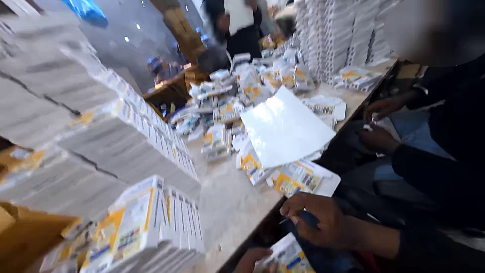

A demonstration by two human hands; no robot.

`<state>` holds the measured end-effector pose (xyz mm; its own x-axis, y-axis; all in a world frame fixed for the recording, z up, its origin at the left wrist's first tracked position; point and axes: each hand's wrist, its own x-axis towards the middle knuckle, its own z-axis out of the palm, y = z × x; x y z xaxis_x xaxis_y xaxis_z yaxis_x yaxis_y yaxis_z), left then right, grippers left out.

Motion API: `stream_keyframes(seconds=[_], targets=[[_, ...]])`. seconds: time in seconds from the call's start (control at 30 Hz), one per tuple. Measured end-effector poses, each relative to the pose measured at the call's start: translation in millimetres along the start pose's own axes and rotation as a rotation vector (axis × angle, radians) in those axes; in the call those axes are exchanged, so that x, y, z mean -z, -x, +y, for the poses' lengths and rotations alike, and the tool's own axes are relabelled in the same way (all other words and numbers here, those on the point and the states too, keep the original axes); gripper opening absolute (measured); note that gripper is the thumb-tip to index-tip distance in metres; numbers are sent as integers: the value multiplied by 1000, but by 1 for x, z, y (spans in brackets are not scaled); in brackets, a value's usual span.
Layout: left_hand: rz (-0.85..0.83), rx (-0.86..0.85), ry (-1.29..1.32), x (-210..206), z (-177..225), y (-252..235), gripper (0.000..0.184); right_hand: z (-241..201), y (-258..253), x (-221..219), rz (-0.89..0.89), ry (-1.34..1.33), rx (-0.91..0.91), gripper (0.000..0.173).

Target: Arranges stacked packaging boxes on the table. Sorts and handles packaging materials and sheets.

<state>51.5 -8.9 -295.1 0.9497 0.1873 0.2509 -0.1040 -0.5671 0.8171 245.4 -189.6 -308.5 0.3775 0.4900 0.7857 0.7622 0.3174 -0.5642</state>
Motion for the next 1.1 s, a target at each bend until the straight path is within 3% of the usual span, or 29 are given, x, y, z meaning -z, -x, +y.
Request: stream_keyframes(seconds=[0.43, 1.1], targets=[[56, 30, 173, -14, -16, 2, 19, -2, 22, -24, -187, 240, 235, 8], [92, -35, 173, -14, -16, 3, 15, 1, 21, -23, -229, 214, 319, 8]])
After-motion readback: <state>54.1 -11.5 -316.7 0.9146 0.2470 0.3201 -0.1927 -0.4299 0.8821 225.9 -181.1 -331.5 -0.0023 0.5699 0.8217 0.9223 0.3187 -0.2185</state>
